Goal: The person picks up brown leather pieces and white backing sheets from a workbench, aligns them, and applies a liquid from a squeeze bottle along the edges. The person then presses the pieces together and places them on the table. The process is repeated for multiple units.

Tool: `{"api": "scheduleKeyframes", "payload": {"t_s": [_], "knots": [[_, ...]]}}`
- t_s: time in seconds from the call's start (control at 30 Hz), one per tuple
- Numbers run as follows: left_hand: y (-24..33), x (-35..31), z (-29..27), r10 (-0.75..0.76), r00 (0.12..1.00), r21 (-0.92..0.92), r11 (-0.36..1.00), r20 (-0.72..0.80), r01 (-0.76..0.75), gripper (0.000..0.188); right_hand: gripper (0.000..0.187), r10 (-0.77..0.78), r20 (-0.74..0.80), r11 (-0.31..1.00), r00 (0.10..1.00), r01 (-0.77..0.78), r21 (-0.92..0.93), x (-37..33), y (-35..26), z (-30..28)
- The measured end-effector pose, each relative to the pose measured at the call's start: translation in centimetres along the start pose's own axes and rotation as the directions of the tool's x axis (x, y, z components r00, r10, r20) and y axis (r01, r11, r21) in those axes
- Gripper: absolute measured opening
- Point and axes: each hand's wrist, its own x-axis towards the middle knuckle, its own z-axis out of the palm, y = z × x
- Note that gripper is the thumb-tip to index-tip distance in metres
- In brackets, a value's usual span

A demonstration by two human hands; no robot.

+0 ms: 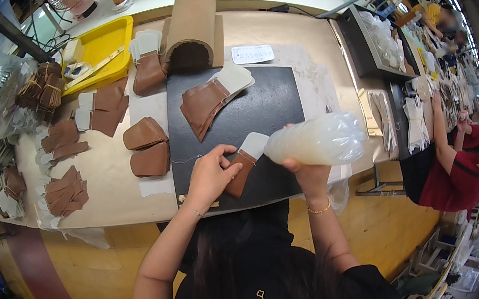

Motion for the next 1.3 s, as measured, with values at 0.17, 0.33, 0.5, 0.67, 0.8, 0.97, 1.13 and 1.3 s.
{"api": "scheduleKeyframes", "payload": {"t_s": [0.17, 0.33, 0.5, 0.67, 0.8, 0.97, 1.13, 1.3], "knots": [[0.1, 0.0, -0.1, -0.043, 0.998, -0.028, 0.999, 0.041, 0.044, 0.034, 0.074, -0.162, 0.237, 0.903, 0.958, 0.24, -0.357, -1.2, 1.3, 1.3], [-0.2, 0.2, -0.3, -0.011, 0.998, -0.023, 1.0, 0.06, 0.013, 0.034, 0.069, -0.2, 0.353, 0.86, 0.914, 0.337, -0.384, 0.5, 1.1, 0.7], [-0.1, 0.4, -0.4, -0.019, 0.999, -0.05, 0.998, 0.043, 0.022, 0.034, 0.054, 0.015, 0.071, 0.947, 0.997, 0.009, -0.32, 2.1, 0.8, 0.5], [-0.2, 0.8, -0.5, -0.051, 0.996, -0.082, 0.995, 0.076, 0.057, 0.034, 0.046, -0.242, 0.252, 0.851, 0.937, 0.329, -0.41, 0.7, 1.2, 3.0], [-0.2, 0.6, -0.6, -0.058, 0.996, -0.101, 0.993, 0.072, 0.065, 0.035, 0.031, -0.012, -0.007, 0.897, 1.0, 0.008, -0.441, 3.2, 0.5, 1.7], [-0.2, 0.8, -0.5, -0.08, 0.994, -0.085, 0.993, 0.073, 0.086, 0.035, 0.037, -0.355, 0.304, 0.782, 0.884, 0.459, -0.421, 2.1, 0.7, 3.7], [-0.8, 0.8, -0.4, -0.051, 0.997, -0.109, 0.992, 0.062, 0.057, 0.036, 0.033, -0.355, 0.339, 0.584, 0.871, 0.49, -0.647, 2.8, 1.9, 3.7], [-1.8, 0.8, -0.9, -0.065, 0.985, -0.347, 0.931, 0.159, 0.118, 0.025, 0.043, -0.342, -0.046, 0.758, 0.938, 0.247, -0.603, 5.1, 2.2, -0.2]]}}
